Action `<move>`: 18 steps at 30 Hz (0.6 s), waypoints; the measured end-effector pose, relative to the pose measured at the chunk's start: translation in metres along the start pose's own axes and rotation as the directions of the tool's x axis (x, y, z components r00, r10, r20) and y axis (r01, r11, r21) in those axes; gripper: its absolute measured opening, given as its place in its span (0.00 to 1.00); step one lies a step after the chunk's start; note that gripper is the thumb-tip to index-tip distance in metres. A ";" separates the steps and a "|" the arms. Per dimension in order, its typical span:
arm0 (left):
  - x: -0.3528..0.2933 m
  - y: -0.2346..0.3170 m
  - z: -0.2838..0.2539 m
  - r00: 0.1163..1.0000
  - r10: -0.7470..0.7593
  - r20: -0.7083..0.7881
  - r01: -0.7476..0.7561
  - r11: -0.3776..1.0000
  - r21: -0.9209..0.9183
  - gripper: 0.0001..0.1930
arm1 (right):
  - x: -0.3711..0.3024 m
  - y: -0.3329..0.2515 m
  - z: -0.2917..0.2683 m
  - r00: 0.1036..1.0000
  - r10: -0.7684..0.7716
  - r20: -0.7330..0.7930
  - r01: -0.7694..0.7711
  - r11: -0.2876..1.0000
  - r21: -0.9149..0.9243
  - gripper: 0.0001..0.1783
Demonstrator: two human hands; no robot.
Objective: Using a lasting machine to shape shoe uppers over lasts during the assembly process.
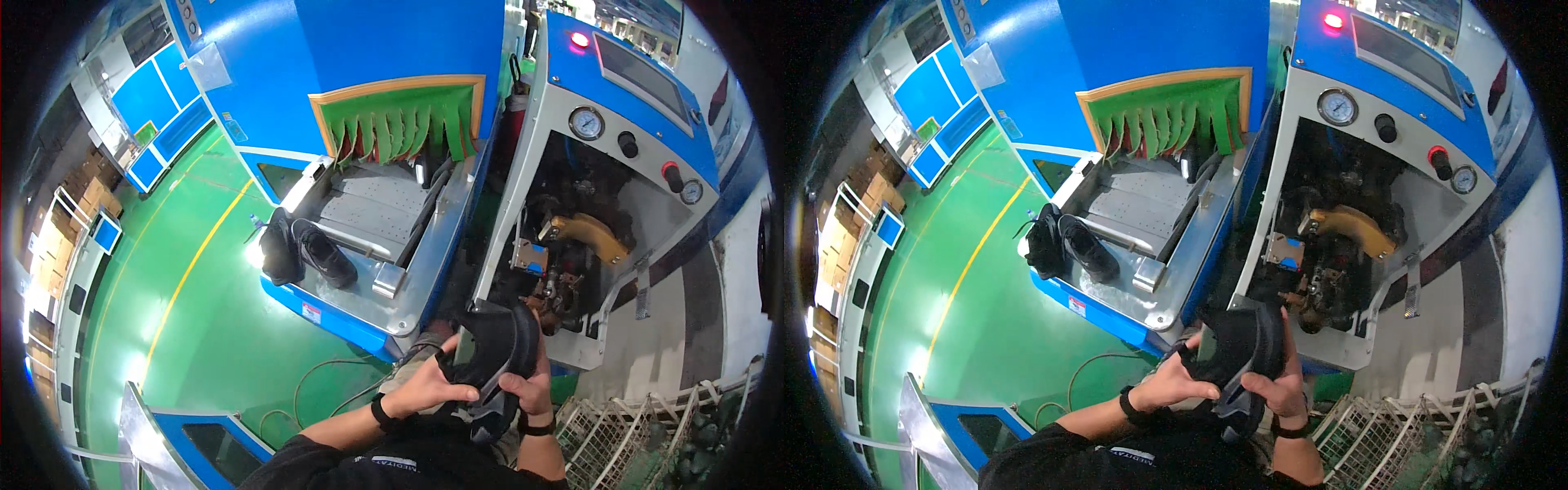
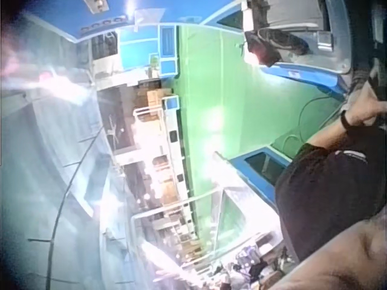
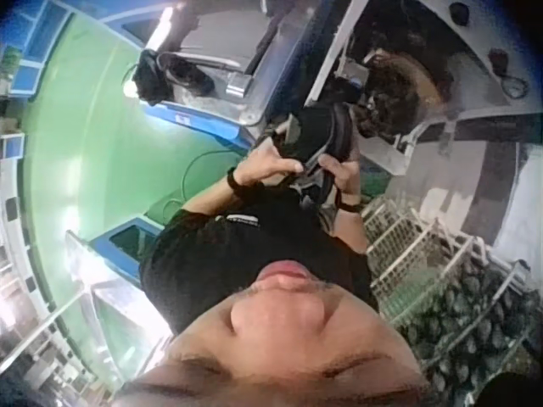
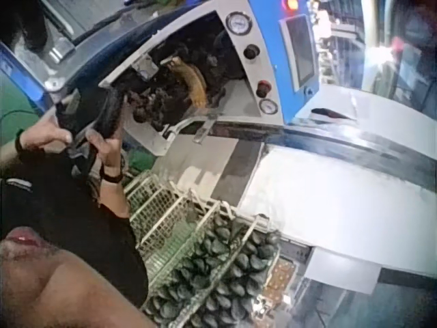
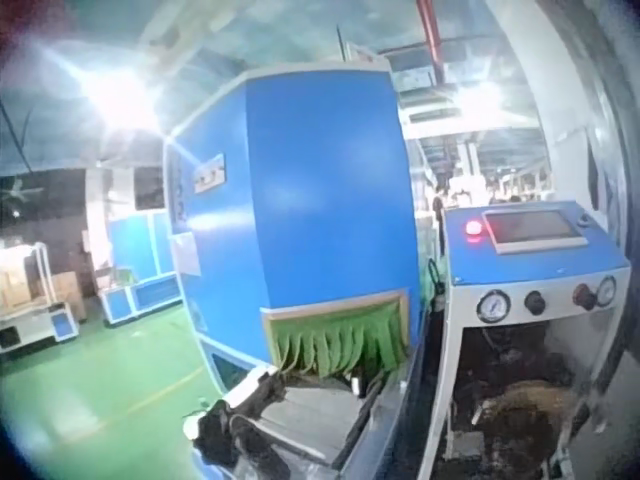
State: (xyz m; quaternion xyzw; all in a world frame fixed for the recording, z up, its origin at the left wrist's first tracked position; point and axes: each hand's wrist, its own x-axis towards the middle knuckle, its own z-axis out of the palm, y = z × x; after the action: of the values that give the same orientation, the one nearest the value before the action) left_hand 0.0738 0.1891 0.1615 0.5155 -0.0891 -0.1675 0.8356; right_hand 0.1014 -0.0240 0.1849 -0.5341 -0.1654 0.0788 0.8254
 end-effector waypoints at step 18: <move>0.062 0.008 0.046 0.855 -0.154 0.495 0.066 0.979 0.192 0.12 | 0.009 -0.142 -0.073 0.863 -0.247 -0.441 -0.058 0.819 -0.572 0.54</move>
State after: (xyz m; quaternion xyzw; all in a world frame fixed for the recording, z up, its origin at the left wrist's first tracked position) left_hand 0.1184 0.1311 0.1882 0.5258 -0.2900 -0.3367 0.7253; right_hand 0.1294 -0.1429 0.2884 -0.7472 0.0092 -0.1562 0.6460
